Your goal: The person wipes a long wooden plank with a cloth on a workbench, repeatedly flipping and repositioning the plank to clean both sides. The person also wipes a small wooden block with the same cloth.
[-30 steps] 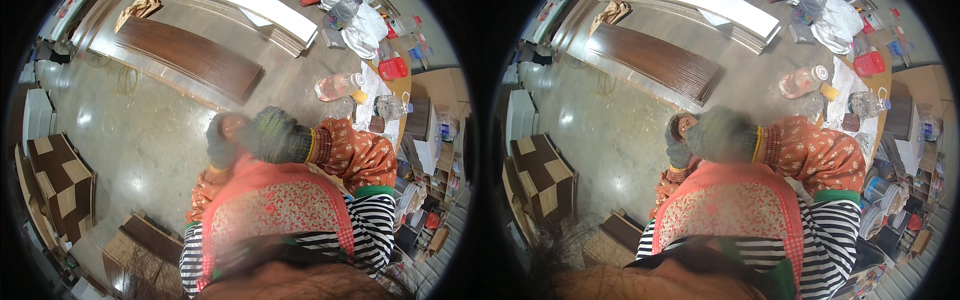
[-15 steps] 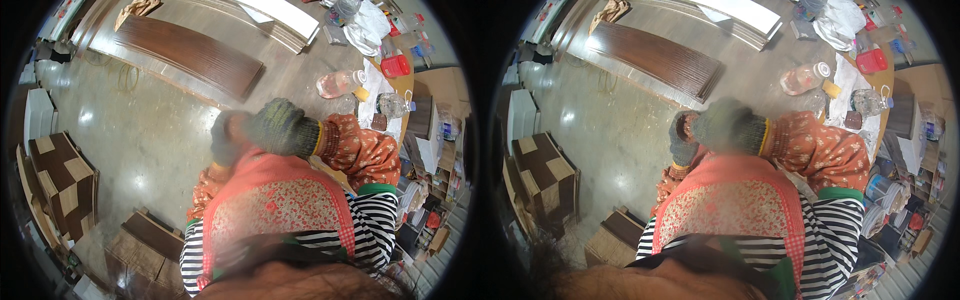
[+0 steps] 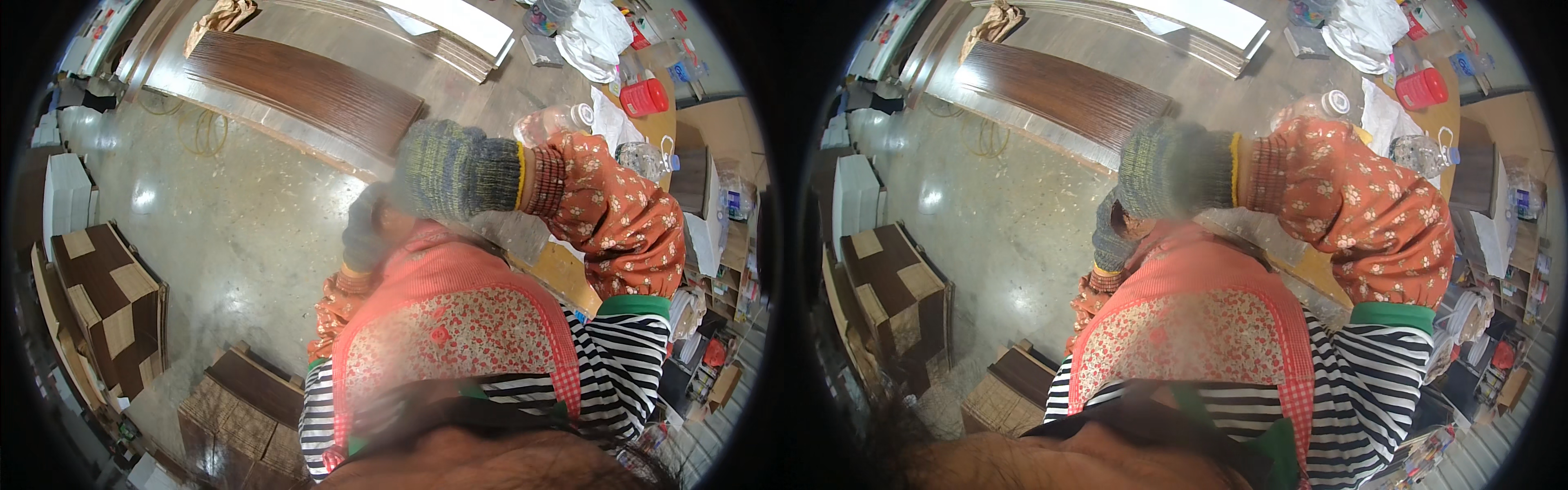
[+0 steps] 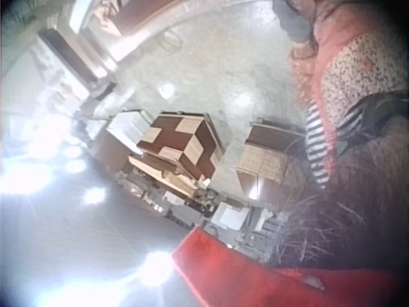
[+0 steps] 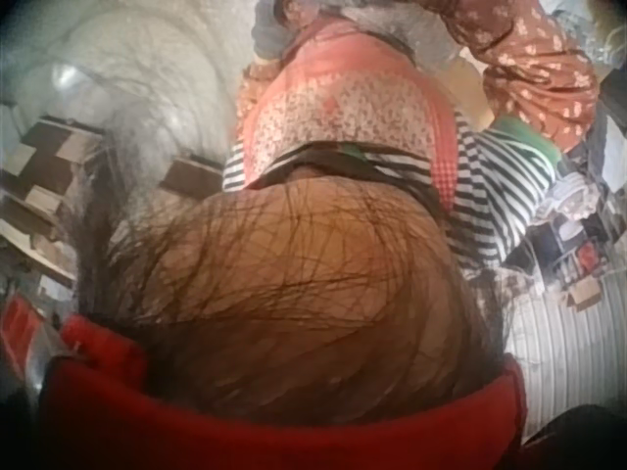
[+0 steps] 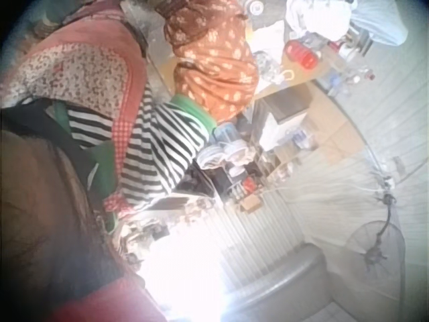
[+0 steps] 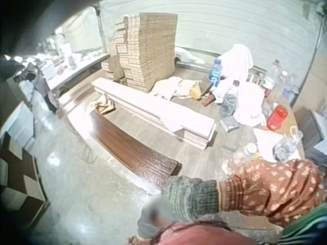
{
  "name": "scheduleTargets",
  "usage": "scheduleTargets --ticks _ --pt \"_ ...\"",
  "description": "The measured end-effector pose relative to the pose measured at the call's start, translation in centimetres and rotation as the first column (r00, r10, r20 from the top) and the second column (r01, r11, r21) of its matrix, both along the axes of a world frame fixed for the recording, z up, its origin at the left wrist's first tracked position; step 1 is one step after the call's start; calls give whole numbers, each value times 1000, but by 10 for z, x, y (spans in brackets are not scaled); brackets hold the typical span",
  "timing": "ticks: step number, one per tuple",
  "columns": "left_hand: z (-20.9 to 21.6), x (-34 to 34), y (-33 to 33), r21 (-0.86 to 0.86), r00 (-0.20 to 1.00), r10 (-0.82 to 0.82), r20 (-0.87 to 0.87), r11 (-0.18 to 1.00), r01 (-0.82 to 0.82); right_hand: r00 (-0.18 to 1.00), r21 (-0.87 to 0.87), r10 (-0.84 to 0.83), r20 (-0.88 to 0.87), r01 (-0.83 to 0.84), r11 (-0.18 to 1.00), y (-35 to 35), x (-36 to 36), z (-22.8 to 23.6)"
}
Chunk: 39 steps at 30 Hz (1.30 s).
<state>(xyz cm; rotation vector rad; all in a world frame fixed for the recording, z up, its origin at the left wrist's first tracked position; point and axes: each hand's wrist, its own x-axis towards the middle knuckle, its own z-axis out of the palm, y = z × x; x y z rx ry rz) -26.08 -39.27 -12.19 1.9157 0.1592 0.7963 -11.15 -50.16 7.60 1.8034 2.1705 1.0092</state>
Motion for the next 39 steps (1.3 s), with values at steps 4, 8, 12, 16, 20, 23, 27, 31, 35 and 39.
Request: scheduleTargets --ticks 4,8,12,16,20,23,27,31,35,39 --pt "15 -3 1 -44 999 6 -42 999 -8 982 -115 -100 159 119 986 2 -10 1" --pt "26 -3 1 -244 996 -27 -80 970 6 803 -503 -331 -496 46 863 3 -11 -1" --pt "30 4 3 -379 996 6 91 925 29 635 -671 -546 -547 57 739 0 -21 -7" --pt "37 6 7 -53 978 200 58 979 -197 723 -652 -449 -526 -3 758 -1 -29 -14" --pt "39 0 6 -157 992 110 62 983 -100 681 -637 -482 -551 30 770 0 -29 -14" --pt "28 -2 5 -155 991 85 102 986 -69 647 -668 -501 -576 -18 744 0 -28 -12" --pt "9 1 -2 -402 981 74 182 916 6 648 -592 -448 -617 -7 806 -3 -30 -11" --pt "11 -3 -5 -639 987 -43 156 757 134 642 -509 -438 -630 84 856 -5 -35 -14" --pt "23 -5 -1 -3 999 -1 -42 1000 1 723 -402 -319 -613 63 913 -9 -34 -16" --pt "18 0 -2 -154 1000 14 -14 988 -16 860 -264 -278 -428 176 948 -17 -39 -21"
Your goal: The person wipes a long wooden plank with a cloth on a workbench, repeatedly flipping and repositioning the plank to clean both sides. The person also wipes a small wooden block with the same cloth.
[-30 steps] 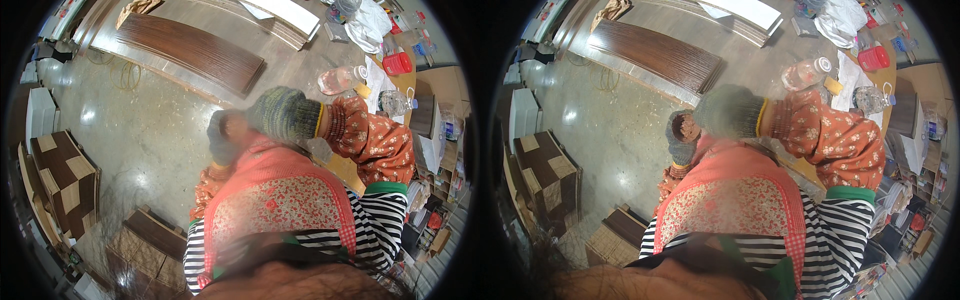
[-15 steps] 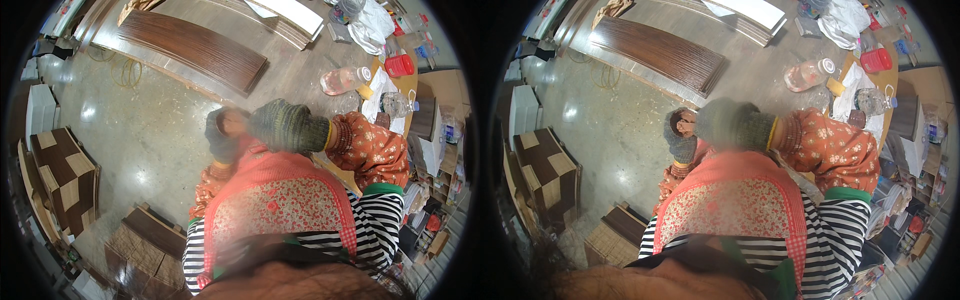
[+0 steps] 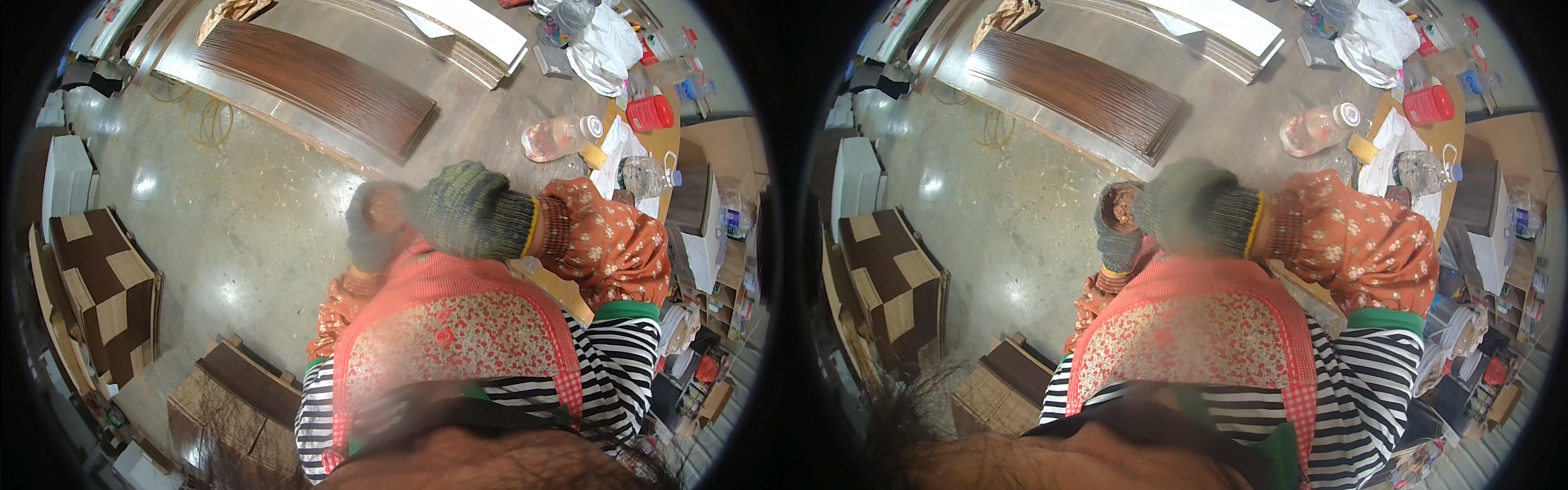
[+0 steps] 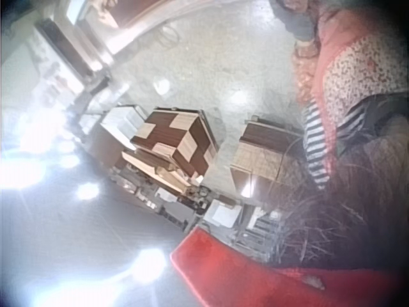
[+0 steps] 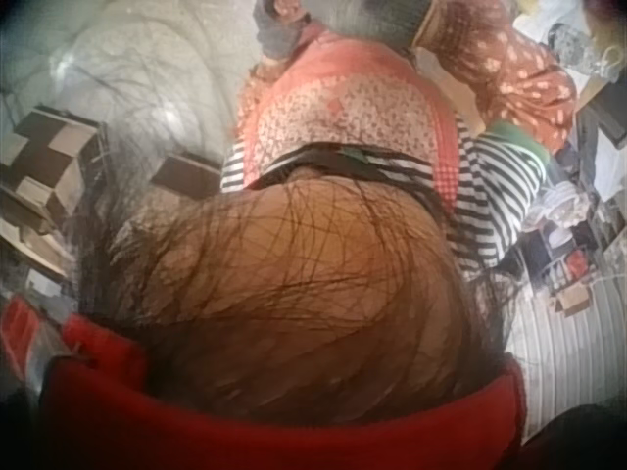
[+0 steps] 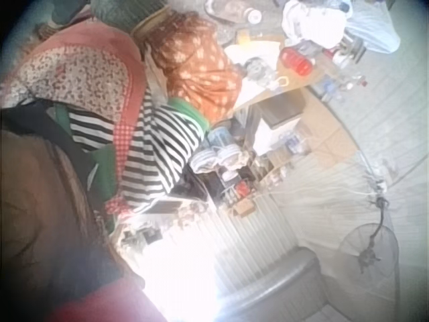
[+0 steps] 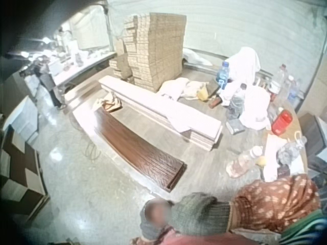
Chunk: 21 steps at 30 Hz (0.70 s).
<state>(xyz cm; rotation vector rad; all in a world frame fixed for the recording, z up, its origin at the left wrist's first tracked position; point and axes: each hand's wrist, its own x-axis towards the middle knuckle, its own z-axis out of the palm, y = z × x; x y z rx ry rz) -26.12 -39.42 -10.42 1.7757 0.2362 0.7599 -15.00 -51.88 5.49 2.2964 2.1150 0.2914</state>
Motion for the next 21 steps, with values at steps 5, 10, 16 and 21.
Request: scheduleTargets --ticks 5,10,16,21 --pt "-20 -8 -4 192 992 52 -118 981 -29 799 -192 -245 549 406 893 4 -25 -18" --pt "-31 -8 -3 37 998 -29 -48 999 31 566 -81 -157 809 372 925 2 -28 -13" --pt "-24 -10 -4 21 988 -52 -148 998 55 813 -263 -84 576 281 923 -5 -17 -4" --pt "-9 -11 -5 239 982 -63 -181 965 106 788 -503 -589 180 588 634 22 -19 -20"
